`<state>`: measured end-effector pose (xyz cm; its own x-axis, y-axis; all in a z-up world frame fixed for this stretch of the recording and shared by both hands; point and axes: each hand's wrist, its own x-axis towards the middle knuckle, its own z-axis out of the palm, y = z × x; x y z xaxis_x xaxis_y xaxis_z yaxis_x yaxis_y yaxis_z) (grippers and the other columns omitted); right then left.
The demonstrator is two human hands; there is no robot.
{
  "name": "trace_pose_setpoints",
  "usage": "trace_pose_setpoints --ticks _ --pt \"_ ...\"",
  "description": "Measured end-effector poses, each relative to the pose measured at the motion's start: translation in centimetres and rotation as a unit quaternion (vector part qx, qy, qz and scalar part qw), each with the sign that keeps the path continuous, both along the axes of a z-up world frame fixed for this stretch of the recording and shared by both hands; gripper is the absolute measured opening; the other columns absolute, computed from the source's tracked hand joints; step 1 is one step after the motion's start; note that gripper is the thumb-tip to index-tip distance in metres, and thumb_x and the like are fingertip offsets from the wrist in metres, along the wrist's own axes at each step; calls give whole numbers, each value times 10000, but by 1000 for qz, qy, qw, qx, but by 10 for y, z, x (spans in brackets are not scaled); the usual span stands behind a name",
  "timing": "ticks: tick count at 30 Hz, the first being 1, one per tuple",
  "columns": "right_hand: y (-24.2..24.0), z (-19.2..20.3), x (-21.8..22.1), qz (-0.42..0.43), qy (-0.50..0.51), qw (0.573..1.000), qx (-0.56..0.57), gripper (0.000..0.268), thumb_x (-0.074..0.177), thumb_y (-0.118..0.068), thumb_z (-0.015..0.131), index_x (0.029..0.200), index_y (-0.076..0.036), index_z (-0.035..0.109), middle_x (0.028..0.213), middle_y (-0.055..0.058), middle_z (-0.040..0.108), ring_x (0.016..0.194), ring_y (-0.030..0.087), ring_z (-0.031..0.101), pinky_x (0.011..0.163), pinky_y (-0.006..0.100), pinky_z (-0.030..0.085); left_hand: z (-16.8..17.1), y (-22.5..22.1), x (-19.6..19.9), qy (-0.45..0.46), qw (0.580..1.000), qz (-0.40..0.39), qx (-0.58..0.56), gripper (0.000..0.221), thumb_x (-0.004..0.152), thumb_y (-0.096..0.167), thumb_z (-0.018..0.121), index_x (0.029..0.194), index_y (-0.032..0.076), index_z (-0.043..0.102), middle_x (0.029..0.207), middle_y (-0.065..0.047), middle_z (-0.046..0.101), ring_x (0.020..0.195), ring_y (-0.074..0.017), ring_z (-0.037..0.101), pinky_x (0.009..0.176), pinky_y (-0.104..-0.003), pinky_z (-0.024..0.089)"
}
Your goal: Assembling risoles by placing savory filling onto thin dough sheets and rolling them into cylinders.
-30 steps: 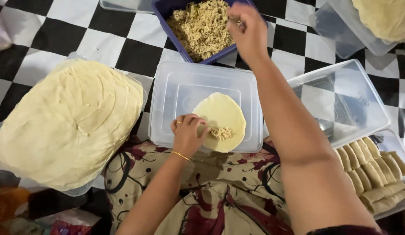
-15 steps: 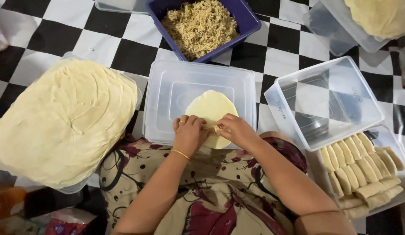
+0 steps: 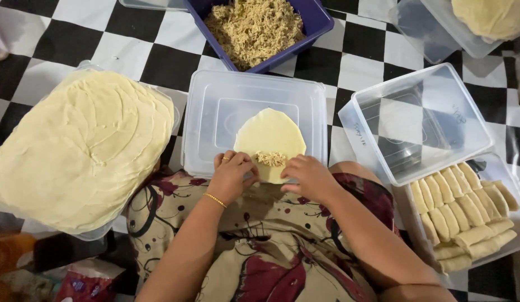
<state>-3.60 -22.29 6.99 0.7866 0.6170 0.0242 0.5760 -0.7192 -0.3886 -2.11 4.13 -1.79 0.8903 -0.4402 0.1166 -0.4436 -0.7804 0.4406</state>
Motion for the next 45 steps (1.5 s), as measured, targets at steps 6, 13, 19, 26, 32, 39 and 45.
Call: trace_pose_setpoints --ticks 6,13,19,26,32,39,45 --pt "3 -14 1 -3 10 1000 4 70 874 -251 776 871 -194 735 899 -10 685 918 221 650 817 375 528 -3 -2 4 -35 999 -8 -9 190 860 507 709 904 329 661 1028 97 576 1115 -185 489 1047 -473 318" --pt "-4 -31 31 -150 56 980 120 74 951 -199 723 1002 -146 736 873 19 725 877 205 703 810 355 560 2 -11 17 -24 999 27 -33 142 950 431 654 991 296 668 940 85 666 1054 -160 570 997 -414 344" --pt "10 -37 43 -157 6 982 101 69 937 -175 709 996 -146 728 913 78 723 916 300 704 823 409 568 -1 -20 32 -20 994 101 -32 184 976 423 631 1108 310 570 845 78 707 982 -148 632 1010 -403 360" --pt "50 -27 18 -29 -189 980 47 164 966 -127 677 1118 -93 729 1142 77 685 1137 288 631 950 384 518 -5 -21 30 -19 993 116 -19 196 957 393 652 1097 309 544 836 64 721 998 -159 638 991 -384 380" --pt "58 -33 16 -12 -202 979 -40 345 923 -50 667 1262 -104 632 1172 60 600 1191 285 561 923 416 542 13 9 13 -28 997 72 -10 278 881 471 686 1072 284 612 1001 40 649 1059 -233 585 951 -439 395" --pt "57 -54 22 -32 -155 987 -32 290 850 -103 688 1139 -94 672 1186 66 557 1194 290 513 1034 434 462 3 -1 12 -139 987 8 79 116 988 213 487 1032 182 589 946 -47 685 949 -264 706 843 -382 512" --pt "-14 -16 12 -132 -46 988 58 545 817 -163 753 1349 -156 632 1224 90 671 1206 340 611 1082 490 443 37 -26 8 -210 973 -88 25 154 966 175 545 1094 148 625 1180 -87 654 1138 -287 672 982 -395 505"
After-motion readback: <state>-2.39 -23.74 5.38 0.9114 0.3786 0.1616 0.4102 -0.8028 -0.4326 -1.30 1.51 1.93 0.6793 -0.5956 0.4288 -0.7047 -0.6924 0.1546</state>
